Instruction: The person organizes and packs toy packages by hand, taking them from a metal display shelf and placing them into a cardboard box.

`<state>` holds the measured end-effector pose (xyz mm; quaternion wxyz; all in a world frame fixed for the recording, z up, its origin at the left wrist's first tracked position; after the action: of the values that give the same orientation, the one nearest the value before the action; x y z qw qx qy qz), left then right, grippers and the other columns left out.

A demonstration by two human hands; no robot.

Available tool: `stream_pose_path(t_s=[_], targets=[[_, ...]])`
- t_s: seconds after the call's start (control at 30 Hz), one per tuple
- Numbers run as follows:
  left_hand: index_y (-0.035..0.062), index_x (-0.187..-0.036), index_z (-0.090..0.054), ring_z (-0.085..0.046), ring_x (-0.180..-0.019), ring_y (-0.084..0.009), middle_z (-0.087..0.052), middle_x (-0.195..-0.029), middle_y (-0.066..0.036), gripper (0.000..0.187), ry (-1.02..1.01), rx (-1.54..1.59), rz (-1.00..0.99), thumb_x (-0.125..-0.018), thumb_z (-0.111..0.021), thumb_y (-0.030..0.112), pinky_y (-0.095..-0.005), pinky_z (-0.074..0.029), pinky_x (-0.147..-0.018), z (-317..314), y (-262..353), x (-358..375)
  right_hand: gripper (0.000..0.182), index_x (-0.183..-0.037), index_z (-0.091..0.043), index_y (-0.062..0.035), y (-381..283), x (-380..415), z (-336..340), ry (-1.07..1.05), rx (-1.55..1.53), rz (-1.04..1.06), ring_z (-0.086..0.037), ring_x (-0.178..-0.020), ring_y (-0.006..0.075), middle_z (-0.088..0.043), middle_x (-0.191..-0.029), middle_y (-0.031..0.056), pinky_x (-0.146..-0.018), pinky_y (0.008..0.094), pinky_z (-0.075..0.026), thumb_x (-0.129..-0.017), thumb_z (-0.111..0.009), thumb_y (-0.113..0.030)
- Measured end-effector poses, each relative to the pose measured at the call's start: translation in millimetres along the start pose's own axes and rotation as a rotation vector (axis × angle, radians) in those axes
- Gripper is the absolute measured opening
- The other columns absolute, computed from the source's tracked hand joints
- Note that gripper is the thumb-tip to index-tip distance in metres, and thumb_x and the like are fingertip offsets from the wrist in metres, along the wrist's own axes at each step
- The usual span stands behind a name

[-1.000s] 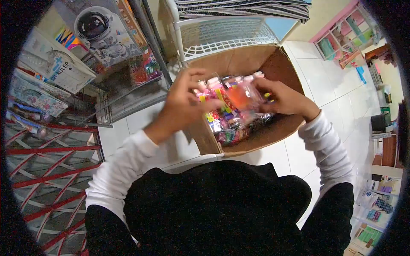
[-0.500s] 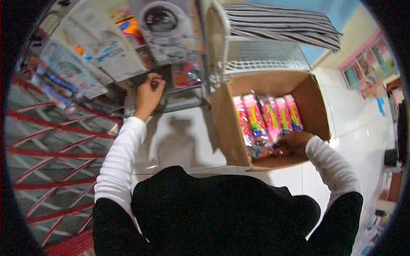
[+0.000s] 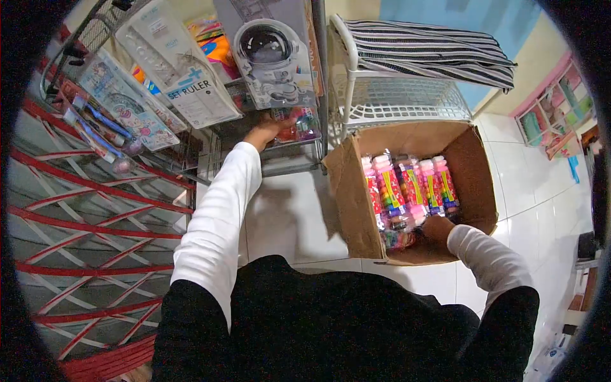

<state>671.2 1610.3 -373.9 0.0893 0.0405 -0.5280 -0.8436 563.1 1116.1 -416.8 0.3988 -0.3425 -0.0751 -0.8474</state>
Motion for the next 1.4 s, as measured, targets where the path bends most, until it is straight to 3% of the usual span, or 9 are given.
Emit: stream_pose_path(t_s=[0.13,0.23,0.37,0.5,0.73,0.87,1.0,1.23,1.4], targets=[[0.0076,-0.088,-0.065,-0.053,-0.062,-0.0137,-0.062,-0.07,-0.001,0.039,-0.124,0.238,0.215,-0.067,-0.076,0.039,-0.0283,-0.039,-0.052,9,-22,0,0.047,-0.119,-0.052,-0.0082,13,0,-9,-0.066,-0.22,0.148,-0.056,-0.102,0.0337,-0.056,-0.114,0.0205,-0.091,0.0447,-0.041,-0.079,-0.058,-0.033],[0.0099,-0.106,-0.063,-0.05,-0.1,-0.018,-0.059,-0.105,-0.006,0.047,-0.24,0.083,0.276,-0.076,-0.066,0.046,-0.033,-0.04,-0.084,19,-18,6,0.052,-0.129,-0.044,-0.0157,46,2,-22,-0.309,-0.449,0.087,-0.057,-0.099,0.0283,-0.058,-0.113,0.0122,-0.087,0.0389,-0.043,-0.08,-0.056,-0.029],[0.0057,-0.101,-0.065,-0.056,-0.092,-0.0177,-0.062,-0.102,-0.009,0.041,-0.256,-0.085,0.359,-0.078,-0.064,0.04,-0.0303,-0.041,-0.081,3,16,3,0.054,-0.122,-0.054,-0.0161,66,32,19,-0.468,-1.037,-0.016,-0.06,-0.084,0.0197,-0.061,-0.104,0.0067,-0.071,0.0356,-0.05,-0.069,-0.063,-0.012],[0.0046,-0.101,-0.064,-0.058,-0.085,-0.0165,-0.063,-0.097,-0.007,0.042,-0.25,-0.377,0.255,-0.08,-0.062,0.041,-0.0292,-0.044,-0.076,11,-1,-12,0.047,-0.113,-0.06,-0.0087,39,55,95,-0.585,-0.716,-0.351,-0.059,-0.084,0.02,-0.064,-0.101,0.0095,-0.074,0.0347,-0.048,-0.066,-0.064,-0.008],[0.0031,-0.113,-0.053,-0.059,-0.089,-0.0182,-0.059,-0.106,-0.007,0.039,-0.195,0.642,0.315,-0.089,-0.05,0.034,-0.0309,-0.048,-0.08,76,-40,20,0.028,-0.104,-0.058,-0.0004,16,65,155,-0.135,-0.761,-0.143,-0.059,-0.072,0.0148,-0.063,-0.089,0.0068,-0.063,0.0287,-0.05,-0.077,-0.055,-0.001],[0.0002,-0.123,-0.04,-0.059,-0.092,-0.0209,-0.056,-0.109,-0.013,0.048,-0.226,0.67,0.202,-0.084,-0.052,0.026,-0.0338,-0.05,-0.079,47,60,131,0.029,-0.11,-0.055,0.0009,-44,64,187,0.104,-1.04,0.337,-0.056,-0.096,0.0154,-0.061,-0.102,0.01,-0.082,0.0279,-0.046,-0.083,-0.06,-0.011],[0.0039,-0.126,-0.035,-0.06,-0.089,-0.0228,-0.053,-0.112,-0.014,0.056,-0.415,0.668,0.177,-0.074,-0.055,0.005,-0.0327,-0.053,-0.072,-23,111,189,0.064,-0.119,-0.045,0.0044,-111,45,188,0.341,-1.005,0.239,-0.057,-0.097,0.0214,-0.058,-0.109,0.0156,-0.086,0.0287,-0.045,-0.079,-0.066,-0.042],[0.0064,-0.125,-0.036,-0.055,-0.099,-0.0246,-0.047,-0.117,-0.012,0.06,-0.401,0.146,-0.46,-0.076,-0.07,0.015,-0.0345,-0.048,-0.079,-95,185,204,0.045,-0.116,-0.048,0.0017,-89,39,182,0.638,-1.461,0.149,-0.059,-0.09,0.0178,-0.06,-0.103,0.0109,-0.08,0.031,-0.048,-0.081,-0.065,-0.021],[0.0021,-0.098,-0.059,-0.058,-0.092,-0.019,-0.059,-0.095,-0.01,0.027,-0.296,-0.076,-0.51,-0.077,-0.067,0.018,-0.0306,-0.045,-0.08,-52,153,162,0.056,-0.121,-0.049,-0.0027,20,68,132,0.275,-0.588,0.067,-0.058,-0.095,0.0219,-0.061,-0.104,0.0121,-0.082,0.0345,-0.048,-0.07,-0.07,-0.012]])
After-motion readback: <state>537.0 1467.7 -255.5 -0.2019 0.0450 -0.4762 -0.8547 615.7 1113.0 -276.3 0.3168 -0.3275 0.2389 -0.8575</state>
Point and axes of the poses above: each hand's wrist, its own x-axis away from the middle knuckle, its own z-axis out of the back of the hand, y = z × x, the point moved 2 cm from there along -x, towards the middle knuckle
